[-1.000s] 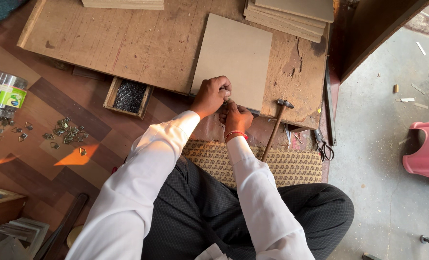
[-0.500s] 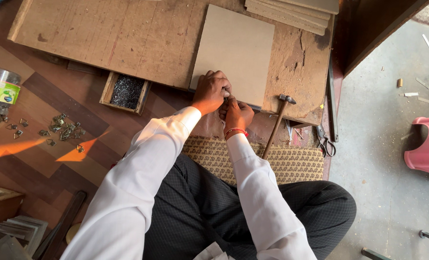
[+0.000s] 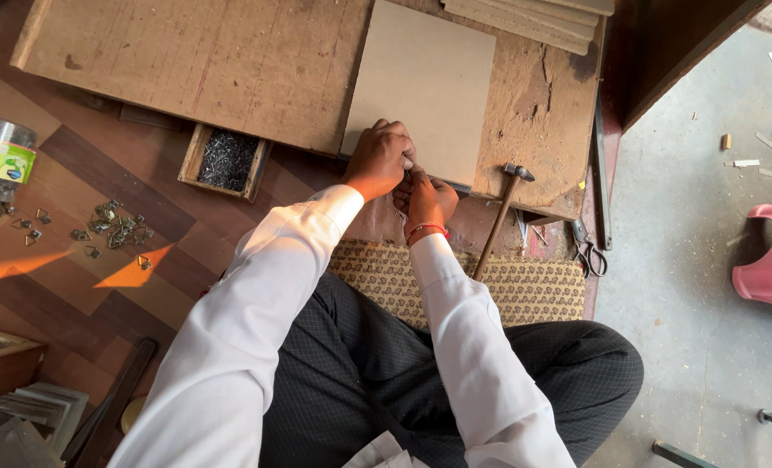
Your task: The person sits on the floor and repeatedly places small metal corner brackets onto the edges of rectangular boards. They use a hammer to drive nails into the brackets, securing them to the boards. After completing each board, they move it to a stack and pick up a new one.
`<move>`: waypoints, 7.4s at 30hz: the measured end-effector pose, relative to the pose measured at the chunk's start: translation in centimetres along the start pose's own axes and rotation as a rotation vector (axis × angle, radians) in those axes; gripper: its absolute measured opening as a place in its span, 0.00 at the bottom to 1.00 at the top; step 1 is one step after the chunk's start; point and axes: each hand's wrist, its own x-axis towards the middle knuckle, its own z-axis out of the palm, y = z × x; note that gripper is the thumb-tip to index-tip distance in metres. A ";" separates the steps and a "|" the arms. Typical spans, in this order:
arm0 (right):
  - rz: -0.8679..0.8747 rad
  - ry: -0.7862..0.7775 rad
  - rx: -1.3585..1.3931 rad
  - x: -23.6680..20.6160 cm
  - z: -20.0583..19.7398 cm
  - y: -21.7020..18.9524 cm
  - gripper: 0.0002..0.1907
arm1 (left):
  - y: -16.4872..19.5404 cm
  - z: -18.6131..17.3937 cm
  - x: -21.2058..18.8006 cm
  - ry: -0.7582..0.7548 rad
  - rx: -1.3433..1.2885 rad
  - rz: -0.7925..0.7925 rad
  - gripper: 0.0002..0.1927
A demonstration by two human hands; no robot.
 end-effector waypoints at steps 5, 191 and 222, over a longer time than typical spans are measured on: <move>-0.055 -0.009 -0.082 -0.5 -1.8 0.1 0.17 | 0.1 0.0 0.1 0.012 0.045 0.028 0.07; -0.872 -0.011 -0.780 -13.9 -14.0 -1.4 0.16 | -1.0 3.2 -1.5 0.223 -0.130 -0.034 0.20; -0.961 -0.065 -1.209 -14.7 -12.3 -4.5 0.17 | -2.9 4.5 -0.8 0.179 -0.157 -0.078 0.26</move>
